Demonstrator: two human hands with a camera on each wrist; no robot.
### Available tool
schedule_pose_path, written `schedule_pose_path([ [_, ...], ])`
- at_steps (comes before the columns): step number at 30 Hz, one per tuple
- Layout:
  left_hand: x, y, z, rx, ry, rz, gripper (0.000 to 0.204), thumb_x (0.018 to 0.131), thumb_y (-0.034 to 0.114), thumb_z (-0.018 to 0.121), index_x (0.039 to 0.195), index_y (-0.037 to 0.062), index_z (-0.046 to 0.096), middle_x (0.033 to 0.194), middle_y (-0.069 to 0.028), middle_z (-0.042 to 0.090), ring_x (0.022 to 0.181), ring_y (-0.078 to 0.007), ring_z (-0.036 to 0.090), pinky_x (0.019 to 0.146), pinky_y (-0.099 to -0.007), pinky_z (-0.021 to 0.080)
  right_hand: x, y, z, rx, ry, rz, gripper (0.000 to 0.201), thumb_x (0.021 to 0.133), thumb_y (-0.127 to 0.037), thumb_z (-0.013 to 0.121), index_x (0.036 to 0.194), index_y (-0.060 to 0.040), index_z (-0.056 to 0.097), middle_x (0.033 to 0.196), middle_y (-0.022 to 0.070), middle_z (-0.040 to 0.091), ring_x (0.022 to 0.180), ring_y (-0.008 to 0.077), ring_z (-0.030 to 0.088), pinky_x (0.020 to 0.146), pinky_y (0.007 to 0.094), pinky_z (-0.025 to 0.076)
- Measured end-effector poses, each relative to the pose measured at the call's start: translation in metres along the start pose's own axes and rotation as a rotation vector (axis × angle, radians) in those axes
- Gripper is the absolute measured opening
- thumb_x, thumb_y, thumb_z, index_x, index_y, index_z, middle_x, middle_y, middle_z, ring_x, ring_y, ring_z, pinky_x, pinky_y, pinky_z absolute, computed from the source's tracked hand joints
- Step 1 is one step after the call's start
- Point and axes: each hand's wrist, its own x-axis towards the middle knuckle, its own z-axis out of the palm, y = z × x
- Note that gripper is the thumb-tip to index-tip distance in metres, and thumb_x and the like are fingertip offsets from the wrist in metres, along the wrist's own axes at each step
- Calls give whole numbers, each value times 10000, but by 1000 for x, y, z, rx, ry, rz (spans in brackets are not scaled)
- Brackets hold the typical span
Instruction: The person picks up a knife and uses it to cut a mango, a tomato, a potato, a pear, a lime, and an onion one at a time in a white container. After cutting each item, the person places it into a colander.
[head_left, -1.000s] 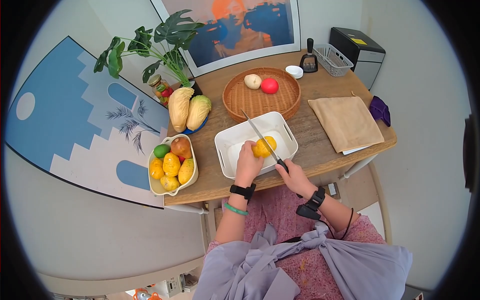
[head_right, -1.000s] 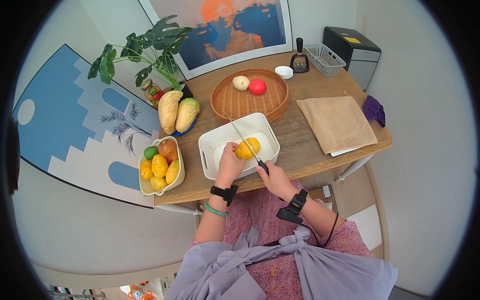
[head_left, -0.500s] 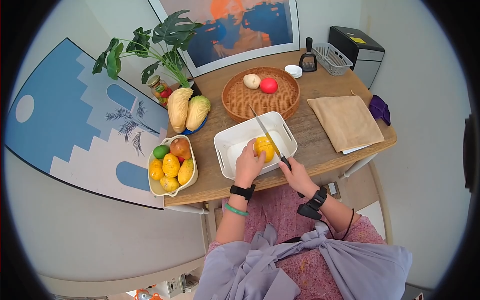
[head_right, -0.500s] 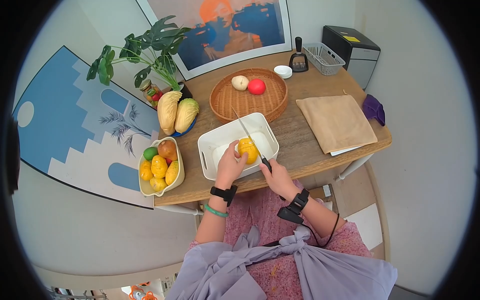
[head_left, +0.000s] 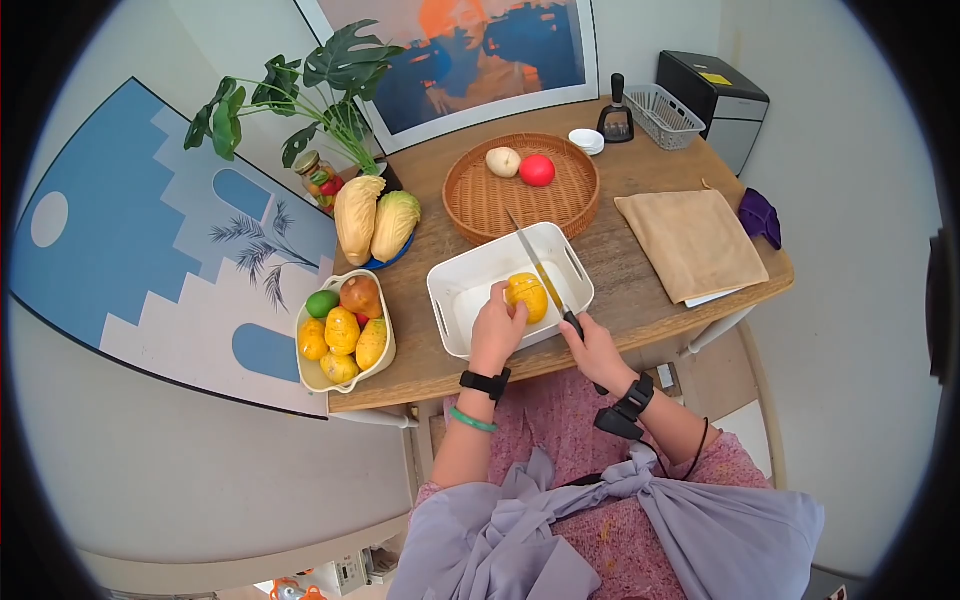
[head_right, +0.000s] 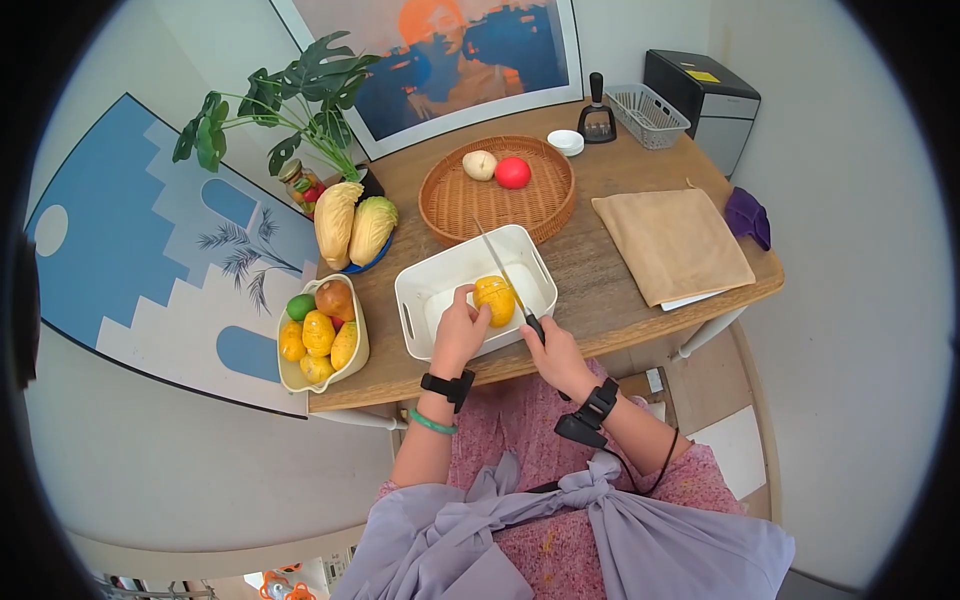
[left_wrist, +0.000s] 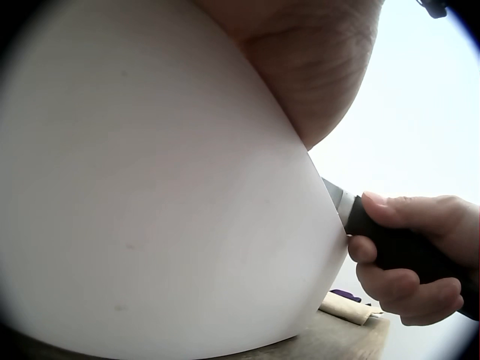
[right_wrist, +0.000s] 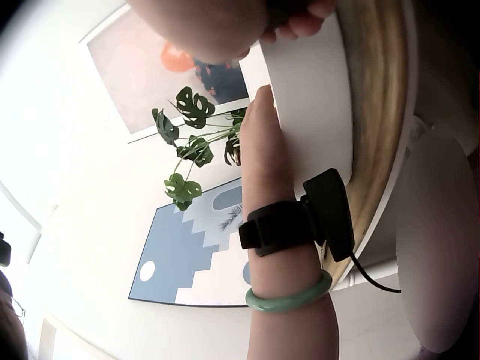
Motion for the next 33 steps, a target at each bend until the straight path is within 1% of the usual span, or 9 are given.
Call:
schedule_pose_path([
  [6, -1, 0, 0, -31, 0, -4, 423, 878, 198, 597, 1227, -7, 476, 744, -187, 649, 723, -367, 644, 654, -440, 509, -2, -5, 1, -9, -15, -15, 358, 972, -312, 525, 883, 33, 493, 737, 290, 583, 742, 476, 585, 632, 481, 447],
  [8, 0, -1, 0, -35, 6, 10, 424, 880, 190, 588, 1235, -10, 470, 750, -202, 649, 725, -377, 643, 659, -441, 510, -1, 0, 3, -29, -21, -69, 357, 972, -311, 523, 888, 34, 493, 739, 291, 586, 744, 476, 586, 631, 485, 445],
  [15, 0, -1, 1, -55, -4, 10, 422, 883, 173, 571, 1248, -7, 460, 772, -220, 653, 741, -388, 644, 668, -451, 512, -1, -3, 1, -23, -34, -14, 357, 972, -310, 521, 887, 35, 496, 750, 294, 591, 754, 480, 584, 629, 492, 438],
  [18, 0, -1, -1, -56, -7, -2, 424, 883, 172, 570, 1252, -3, 458, 774, -221, 652, 746, -388, 644, 668, -453, 510, 0, 1, 3, -24, -24, -67, 358, 973, -309, 520, 884, 36, 494, 747, 292, 589, 748, 480, 581, 631, 492, 439],
  [21, 0, -1, 0, -49, -2, -4, 422, 885, 176, 572, 1250, -3, 457, 777, -220, 651, 748, -389, 643, 668, -451, 509, -1, -2, 3, -3, -37, 2, 361, 973, -312, 520, 884, 37, 495, 745, 291, 588, 748, 480, 579, 635, 489, 443],
  [23, 1, -2, 1, -73, -4, -1, 415, 890, 174, 570, 1249, -3, 458, 780, -217, 651, 751, -387, 644, 670, -448, 508, -1, 3, 7, -28, -23, -96, 364, 973, -316, 521, 884, 36, 496, 741, 290, 585, 747, 480, 578, 635, 487, 444],
  [26, 1, -1, 0, -54, 0, 1, 412, 895, 172, 568, 1249, -6, 457, 786, -219, 652, 760, -388, 644, 675, -449, 507, 1, -3, 3, -18, -65, -19, 366, 973, -317, 522, 881, 37, 500, 737, 291, 582, 753, 481, 578, 632, 488, 443],
  [30, 1, -3, 3, -82, -8, 7, 404, 897, 160, 558, 1249, -11, 455, 796, -226, 651, 770, -393, 643, 683, -451, 507, -1, -6, 2, -22, -50, -11, 363, 973, -312, 522, 876, 38, 502, 731, 290, 581, 751, 478, 580, 630, 487, 442],
  [33, 3, -7, 4, -81, 15, 23, 403, 889, 142, 552, 1246, -18, 455, 799, -230, 649, 772, -394, 641, 689, -452, 507, 0, -4, 3, -28, -48, -66, 362, 972, -309, 524, 877, 40, 504, 735, 291, 583, 746, 476, 582, 627, 488, 443],
])
